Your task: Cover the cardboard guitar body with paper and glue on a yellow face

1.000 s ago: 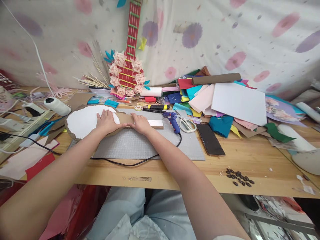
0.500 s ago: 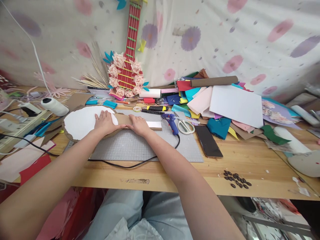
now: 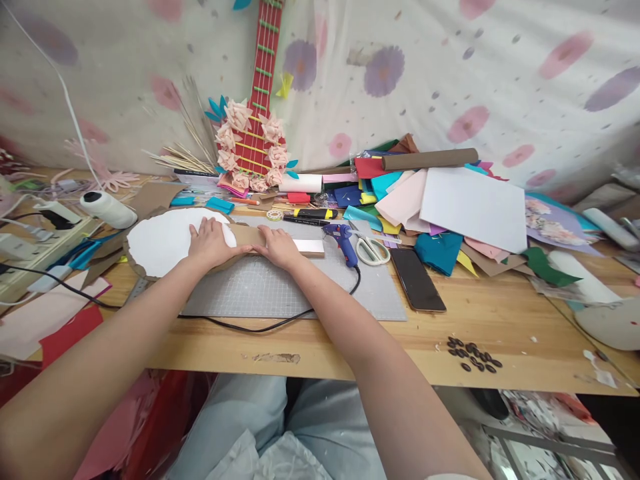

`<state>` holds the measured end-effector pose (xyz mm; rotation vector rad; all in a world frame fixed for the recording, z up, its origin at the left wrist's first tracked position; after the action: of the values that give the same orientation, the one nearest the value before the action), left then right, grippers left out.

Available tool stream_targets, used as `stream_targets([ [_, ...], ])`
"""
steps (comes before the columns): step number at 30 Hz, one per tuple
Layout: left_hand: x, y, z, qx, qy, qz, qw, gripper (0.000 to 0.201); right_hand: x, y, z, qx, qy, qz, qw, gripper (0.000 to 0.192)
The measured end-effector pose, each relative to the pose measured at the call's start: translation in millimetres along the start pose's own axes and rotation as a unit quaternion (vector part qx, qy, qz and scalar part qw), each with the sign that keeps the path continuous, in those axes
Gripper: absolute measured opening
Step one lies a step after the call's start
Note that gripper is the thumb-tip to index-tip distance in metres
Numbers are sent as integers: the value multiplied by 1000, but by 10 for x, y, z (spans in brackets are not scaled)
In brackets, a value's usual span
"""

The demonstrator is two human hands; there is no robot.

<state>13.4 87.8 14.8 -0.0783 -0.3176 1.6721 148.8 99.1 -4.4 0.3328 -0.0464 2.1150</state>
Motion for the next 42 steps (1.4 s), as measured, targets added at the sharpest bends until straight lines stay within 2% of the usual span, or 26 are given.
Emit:
stream_targets([
  [7, -17, 12, 19, -15, -11, -2, 1000, 109, 11, -40, 37, 29, 4, -18, 999, 61],
  [16, -43, 22, 14, -25, -14, -3, 1000, 108, 57, -71, -22, 10, 15, -34, 999, 60],
  [33, -38, 29, 7, -26, -22, -3, 999, 106, 20, -16, -21, -17, 11, -20, 1000, 61],
  [37, -52, 33, 19, -26, -24, -5, 999, 104, 29, -75, 0, 34, 7, -45, 998, 61],
  [42, -119, 19, 51, -23, -43, -23, 999, 100, 103, -251, -51, 217, 28, -120, 968, 55],
])
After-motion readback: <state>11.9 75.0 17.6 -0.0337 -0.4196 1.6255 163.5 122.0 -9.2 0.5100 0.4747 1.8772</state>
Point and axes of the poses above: each hand's wrist, its own x-axis towards the middle knuckle, its own z-axis out of the back of the hand, y = z × x, the point moved 10 cm from there along x, towards the middle knuckle, and after that the axes turned 14 degrees about -x, right-handed, at the moved point
